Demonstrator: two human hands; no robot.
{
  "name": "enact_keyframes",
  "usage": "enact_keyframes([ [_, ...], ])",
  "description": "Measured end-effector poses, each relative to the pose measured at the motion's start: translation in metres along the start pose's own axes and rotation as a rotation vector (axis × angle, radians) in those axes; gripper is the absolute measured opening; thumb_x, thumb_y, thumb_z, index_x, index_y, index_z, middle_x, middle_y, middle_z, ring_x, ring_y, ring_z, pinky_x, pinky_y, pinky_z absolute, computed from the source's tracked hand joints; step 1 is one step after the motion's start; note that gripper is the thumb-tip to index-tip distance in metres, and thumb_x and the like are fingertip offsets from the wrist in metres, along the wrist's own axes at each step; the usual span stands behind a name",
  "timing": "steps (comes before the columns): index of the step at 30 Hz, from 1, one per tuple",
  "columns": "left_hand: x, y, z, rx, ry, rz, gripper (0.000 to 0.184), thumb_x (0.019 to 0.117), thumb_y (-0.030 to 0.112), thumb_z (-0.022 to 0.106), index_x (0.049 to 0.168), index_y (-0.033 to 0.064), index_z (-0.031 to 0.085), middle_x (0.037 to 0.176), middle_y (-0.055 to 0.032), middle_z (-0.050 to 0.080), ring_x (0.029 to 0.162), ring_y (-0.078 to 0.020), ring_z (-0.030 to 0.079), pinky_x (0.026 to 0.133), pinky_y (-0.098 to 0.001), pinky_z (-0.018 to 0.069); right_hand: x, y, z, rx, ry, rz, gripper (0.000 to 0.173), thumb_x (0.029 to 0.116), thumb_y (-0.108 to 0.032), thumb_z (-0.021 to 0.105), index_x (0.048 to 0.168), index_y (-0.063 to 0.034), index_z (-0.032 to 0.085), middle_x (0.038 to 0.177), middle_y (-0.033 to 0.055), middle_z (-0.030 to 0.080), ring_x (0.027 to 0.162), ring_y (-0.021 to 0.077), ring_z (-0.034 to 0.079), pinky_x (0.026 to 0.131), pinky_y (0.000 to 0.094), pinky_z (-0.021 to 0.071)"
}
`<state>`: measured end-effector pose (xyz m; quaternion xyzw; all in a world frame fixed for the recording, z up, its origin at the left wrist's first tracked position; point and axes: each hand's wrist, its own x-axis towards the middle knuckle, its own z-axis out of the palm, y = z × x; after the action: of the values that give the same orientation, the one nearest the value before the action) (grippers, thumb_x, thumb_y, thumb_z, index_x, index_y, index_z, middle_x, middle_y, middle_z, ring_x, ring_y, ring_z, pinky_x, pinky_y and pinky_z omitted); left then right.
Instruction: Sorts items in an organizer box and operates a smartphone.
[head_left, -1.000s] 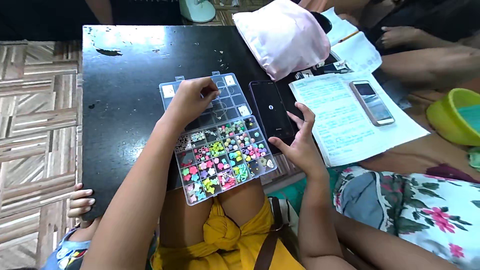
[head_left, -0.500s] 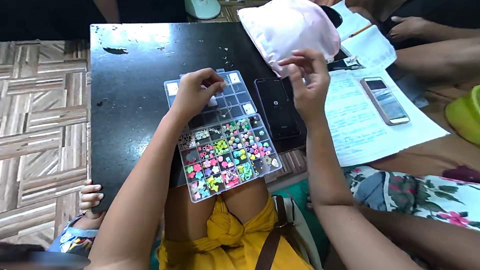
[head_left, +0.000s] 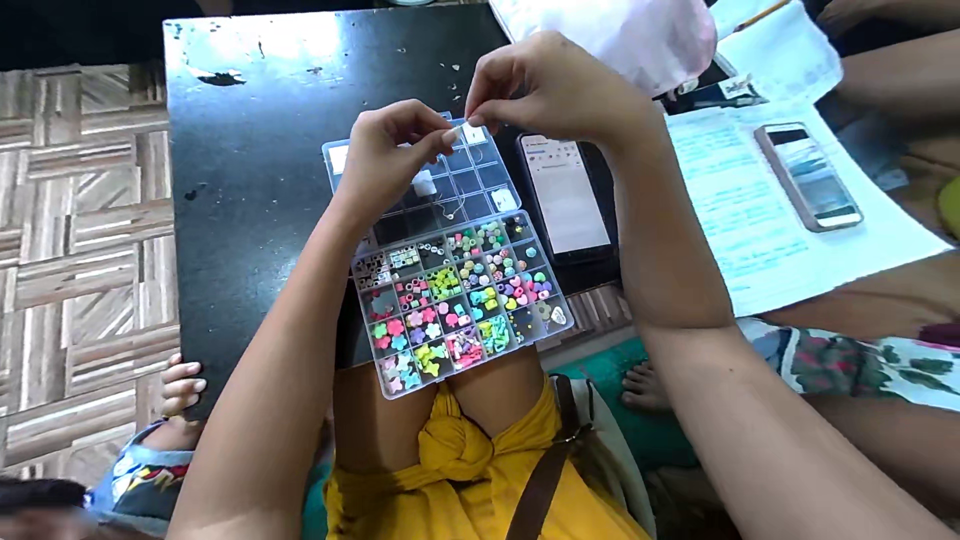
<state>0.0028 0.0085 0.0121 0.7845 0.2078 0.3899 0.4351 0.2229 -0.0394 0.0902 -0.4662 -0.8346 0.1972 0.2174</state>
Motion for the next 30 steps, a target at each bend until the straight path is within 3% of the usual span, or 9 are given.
enact_keyframes([
  [5, -0.001, -0.001, -0.001, 0.021, -0.002, 0.007, 0.010, 0.0996, 0.011, 0.063, 0.103, 0.0025, 0.067, 0.089, 0.0069, 0.069, 0.080, 0.0040, 0.065, 0.076, -0.0159, 0.0546, -0.011, 0.024, -0.001, 0.059, 0.150, -0.085, 0.015, 0.0983, -0.011, 0.063, 0.106, -0.0015, 0.072, 0.099, 0.0051, 0.071, 0.090, 0.0047, 0.066, 0.084, 0.0222, 0.0534],
  [7, -0.001, -0.003, -0.001, 0.055, 0.015, -0.010, 0.012, 0.1001, 0.013, 0.063, 0.104, 0.0021, 0.067, 0.090, 0.0056, 0.069, 0.080, 0.0036, 0.064, 0.076, -0.0162, 0.0543, -0.031, 0.026, -0.002, -0.030, 0.227, 0.032, 0.024, 0.1019, -0.017, 0.059, 0.115, 0.0003, 0.069, 0.105, 0.0107, 0.071, 0.095, 0.0134, 0.068, 0.087, 0.0300, 0.0550],
  [9, 0.000, -0.005, -0.001, 0.088, 0.037, -0.025, 0.014, 0.1005, 0.015, 0.063, 0.104, 0.0016, 0.067, 0.090, 0.0044, 0.069, 0.080, 0.0035, 0.064, 0.076, -0.0160, 0.0539, -0.060, 0.021, 0.003, -0.152, 0.361, 0.168, 0.028, 0.1068, -0.020, 0.051, 0.120, -0.0003, 0.065, 0.106, 0.0096, 0.073, 0.097, 0.0151, 0.070, 0.091, 0.0345, 0.0555],
  [10, 0.000, -0.005, -0.001, 0.094, 0.044, -0.034, 0.014, 0.1006, 0.015, 0.063, 0.104, 0.0018, 0.067, 0.090, 0.0043, 0.070, 0.080, 0.0035, 0.064, 0.076, -0.0161, 0.0540, -0.074, 0.019, 0.010, -0.206, 0.439, 0.209, 0.029, 0.1085, -0.021, 0.046, 0.120, -0.0009, 0.064, 0.104, 0.0075, 0.074, 0.096, 0.0141, 0.070, 0.092, 0.0371, 0.0538],
  [12, 0.000, -0.006, -0.002, 0.096, 0.049, -0.043, 0.014, 0.1006, 0.015, 0.063, 0.104, 0.0022, 0.067, 0.090, 0.0043, 0.070, 0.080, 0.0033, 0.064, 0.075, -0.0161, 0.0540, -0.099, 0.019, 0.024, -0.236, 0.529, 0.258, 0.032, 0.1105, -0.020, 0.037, 0.113, -0.0008, 0.063, 0.105, 0.0070, 0.075, 0.107, 0.0165, 0.068, 0.111, 0.0488, 0.0373],
  [14, -0.001, -0.007, -0.003, 0.106, 0.038, -0.048, 0.015, 0.1006, 0.016, 0.063, 0.105, 0.0026, 0.067, 0.090, 0.0050, 0.069, 0.080, 0.0041, 0.064, 0.075, -0.0152, 0.0532, -0.114, 0.022, 0.035, -0.260, 0.568, 0.234, 0.036, 0.1108, -0.016, 0.034, 0.106, 0.0017, 0.065, 0.106, 0.0100, 0.075, 0.113, 0.0197, 0.067, 0.119, 0.0530, 0.0255],
  [22, -0.003, -0.008, -0.003, 0.106, 0.030, -0.057, 0.014, 0.1003, 0.015, 0.063, 0.105, 0.0024, 0.066, 0.091, 0.0051, 0.069, 0.081, 0.0041, 0.064, 0.076, -0.0156, 0.0540, -0.122, 0.029, 0.048, -0.373, 0.476, 0.201, 0.039, 0.1106, -0.016, 0.036, 0.114, -0.0004, 0.072, 0.114, 0.0131, 0.074, 0.120, 0.0271, 0.066, 0.119, 0.0605, 0.0235],
  [26, -0.004, -0.008, -0.003, 0.111, 0.022, -0.068, 0.014, 0.1002, 0.015, 0.063, 0.106, 0.0027, 0.066, 0.091, 0.0056, 0.069, 0.081, 0.0042, 0.064, 0.077, -0.0155, 0.0542, -0.127, 0.029, 0.051, -0.325, 0.577, 0.201, 0.039, 0.1106, -0.015, 0.034, 0.113, 0.0007, 0.070, 0.115, 0.0129, 0.074, 0.121, 0.0254, 0.065, 0.119, 0.0588, 0.0224],
  [30, -0.004, -0.007, -0.002, 0.115, 0.022, -0.094, 0.014, 0.1004, 0.015, 0.063, 0.106, 0.0028, 0.066, 0.090, 0.0064, 0.068, 0.080, 0.0053, 0.064, 0.076, -0.0142, 0.0538, -0.138, 0.013, 0.062, -0.141, 0.782, 0.269, 0.034, 0.1111, -0.017, 0.033, 0.121, 0.0013, 0.059, 0.123, 0.0107, 0.070, 0.122, 0.0181, 0.060, 0.108, 0.0397, 0.0409],
])
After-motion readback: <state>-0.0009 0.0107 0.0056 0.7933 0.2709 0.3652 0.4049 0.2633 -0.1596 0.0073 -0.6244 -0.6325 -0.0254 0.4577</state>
